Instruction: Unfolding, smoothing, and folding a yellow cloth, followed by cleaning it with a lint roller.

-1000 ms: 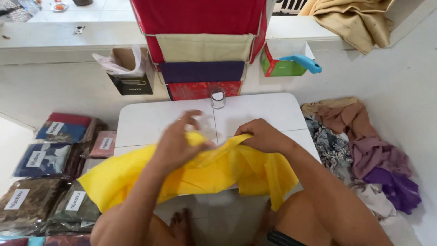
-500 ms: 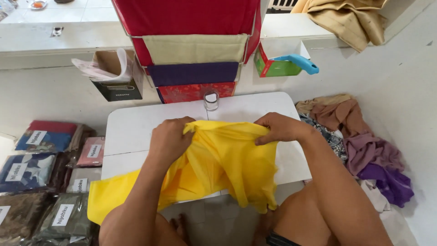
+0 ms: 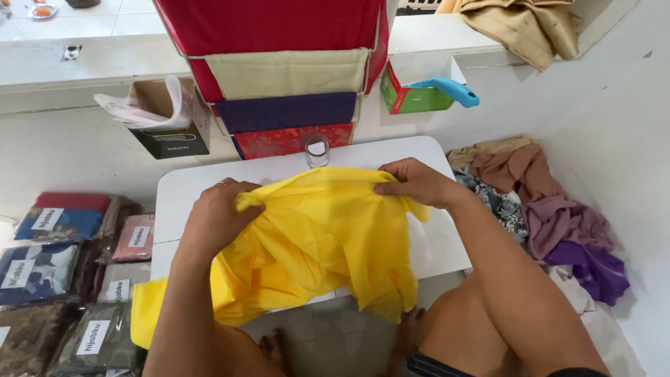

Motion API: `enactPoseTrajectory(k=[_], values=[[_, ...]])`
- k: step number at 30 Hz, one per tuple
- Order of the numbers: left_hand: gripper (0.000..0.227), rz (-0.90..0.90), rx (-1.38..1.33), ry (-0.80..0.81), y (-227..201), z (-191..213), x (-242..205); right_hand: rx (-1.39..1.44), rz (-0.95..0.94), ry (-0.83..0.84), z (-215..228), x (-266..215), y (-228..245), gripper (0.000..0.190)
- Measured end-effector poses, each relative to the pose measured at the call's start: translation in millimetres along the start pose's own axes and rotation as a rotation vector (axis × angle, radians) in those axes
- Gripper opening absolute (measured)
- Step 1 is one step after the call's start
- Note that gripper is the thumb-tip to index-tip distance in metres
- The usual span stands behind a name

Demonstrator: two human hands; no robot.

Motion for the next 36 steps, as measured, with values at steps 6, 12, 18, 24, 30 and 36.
enactPoseTrajectory(k=[6, 12, 18, 24, 30, 36], values=[[0.051, -0.379, -0.105, -0.244, -72.2, 4.8, -30.3, 0.24, -0.004, 0.07, -54.1, -2.5, 12.6, 0.039], [0.056, -0.583, 0.298, -0.171, -112.1, -102.3, -8.8, 0.294, 0.005, 0.13, -72.4, 11.1, 9.0, 0.035], [0.052, -0.718, 0.346, -0.461, -100.5, -73.3, -7.6, 0.268, 0.002, 0.087, -55.7, 3.7, 18.9, 0.046], [0.044, -0.625, -0.147, -0.388, -83.6, -37.4, -14.5, 0.244, 0.096, -0.106, -29.3, -1.4, 18.1, 0.035], [0.033, -0.526, -0.363, -0.448, -75.7, -25.1, -7.5, 0.246, 0.191, -0.209, -20.1, -9.2, 29.4, 0.041], [0.02, -0.195, -0.566, -0.306, -49.4, -35.6, 3.5, 0.237, 0.233, -0.334, 6.3, -11.1, 18.5, 0.029]])
Point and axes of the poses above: each hand's wrist, its own x-axis towards the middle knuckle, its own z-axis out of the back of the hand, y = z × x, the point moved 7 cm from there along x, towards the middle knuckle, and after that the axes turned 15 degrees about x, right-handed, at the moved point
